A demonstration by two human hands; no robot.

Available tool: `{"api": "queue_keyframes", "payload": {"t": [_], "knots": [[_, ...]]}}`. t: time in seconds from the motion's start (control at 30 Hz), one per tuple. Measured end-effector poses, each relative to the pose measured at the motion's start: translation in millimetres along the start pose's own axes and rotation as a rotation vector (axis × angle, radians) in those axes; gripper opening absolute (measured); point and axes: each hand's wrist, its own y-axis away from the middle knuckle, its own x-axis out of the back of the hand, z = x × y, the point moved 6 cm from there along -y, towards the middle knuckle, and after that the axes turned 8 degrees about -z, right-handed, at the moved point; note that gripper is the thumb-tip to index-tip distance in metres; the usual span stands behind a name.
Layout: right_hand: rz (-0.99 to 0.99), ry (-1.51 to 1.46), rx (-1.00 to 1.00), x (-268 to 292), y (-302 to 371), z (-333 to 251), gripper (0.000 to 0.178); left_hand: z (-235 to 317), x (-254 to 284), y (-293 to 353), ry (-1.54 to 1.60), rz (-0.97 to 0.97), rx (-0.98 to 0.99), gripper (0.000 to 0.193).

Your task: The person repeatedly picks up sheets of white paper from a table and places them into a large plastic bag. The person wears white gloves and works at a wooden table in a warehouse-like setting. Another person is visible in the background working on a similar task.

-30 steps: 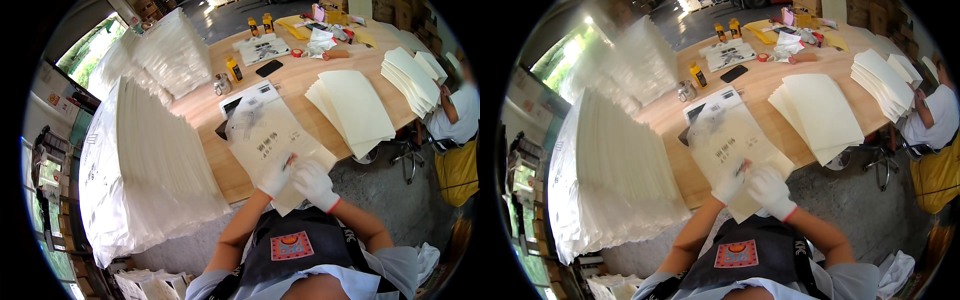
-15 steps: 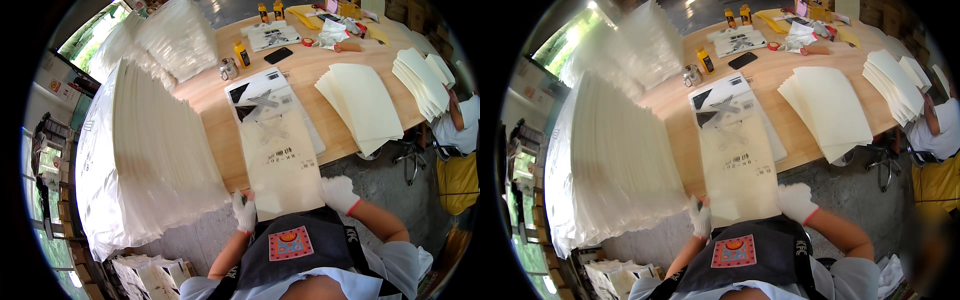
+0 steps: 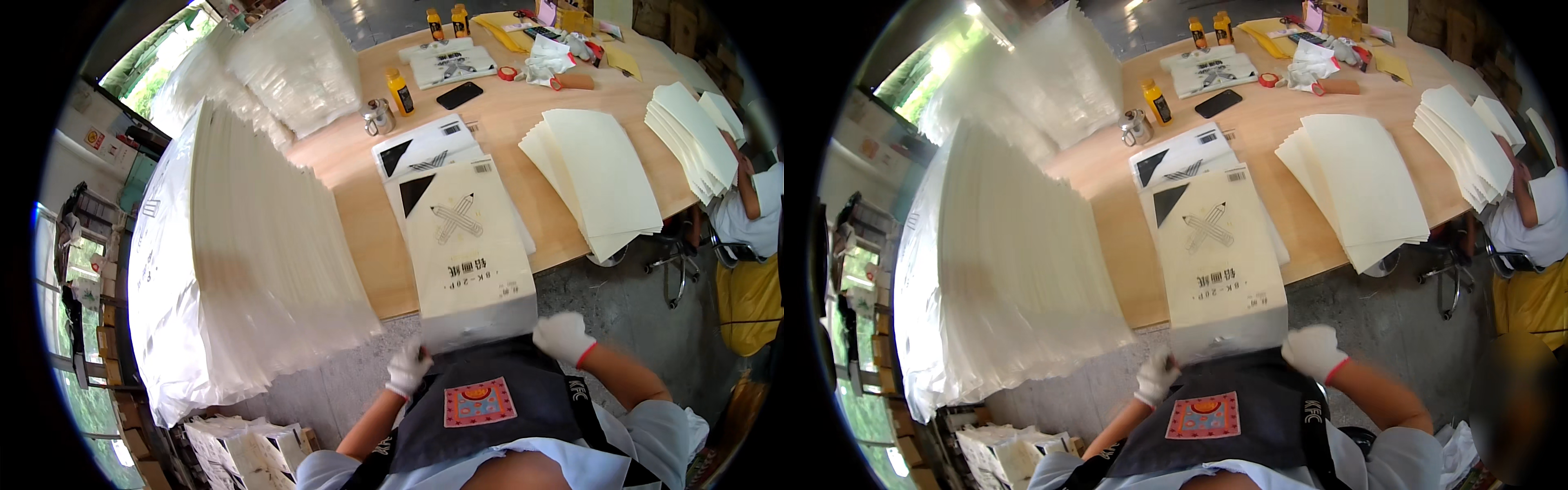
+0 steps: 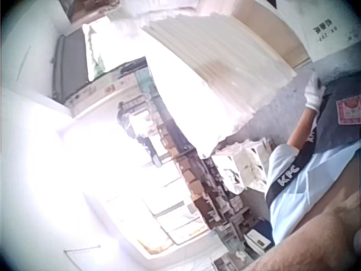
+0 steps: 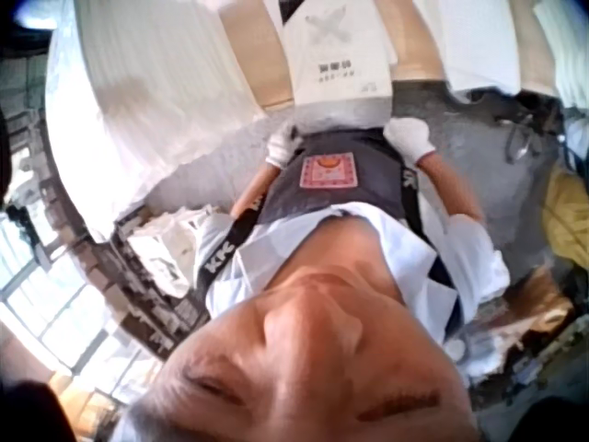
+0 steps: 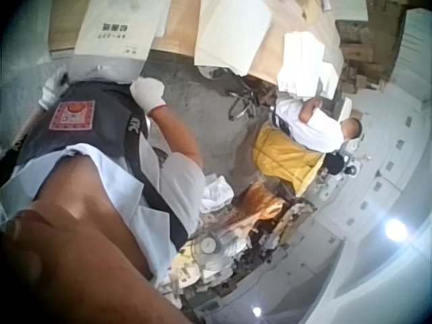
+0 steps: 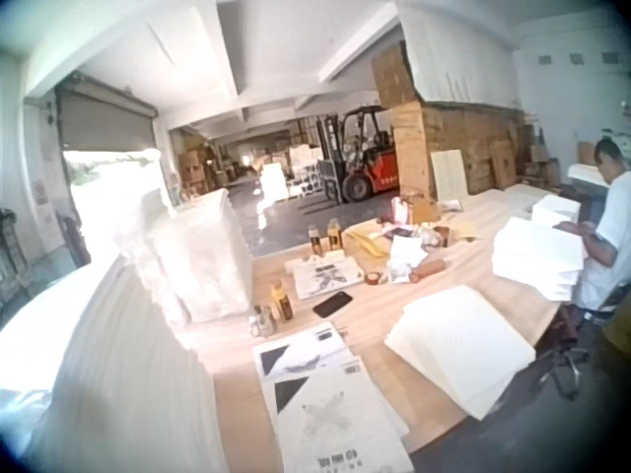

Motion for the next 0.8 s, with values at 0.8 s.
{"api": "queue_keyframes", "payload": {"t": [0.8], "knots": [[-0.295,-1.877,1.062,202,-90,-182,0.036,119,340,183,0.697,1.609,-0.764,0.035]]}}
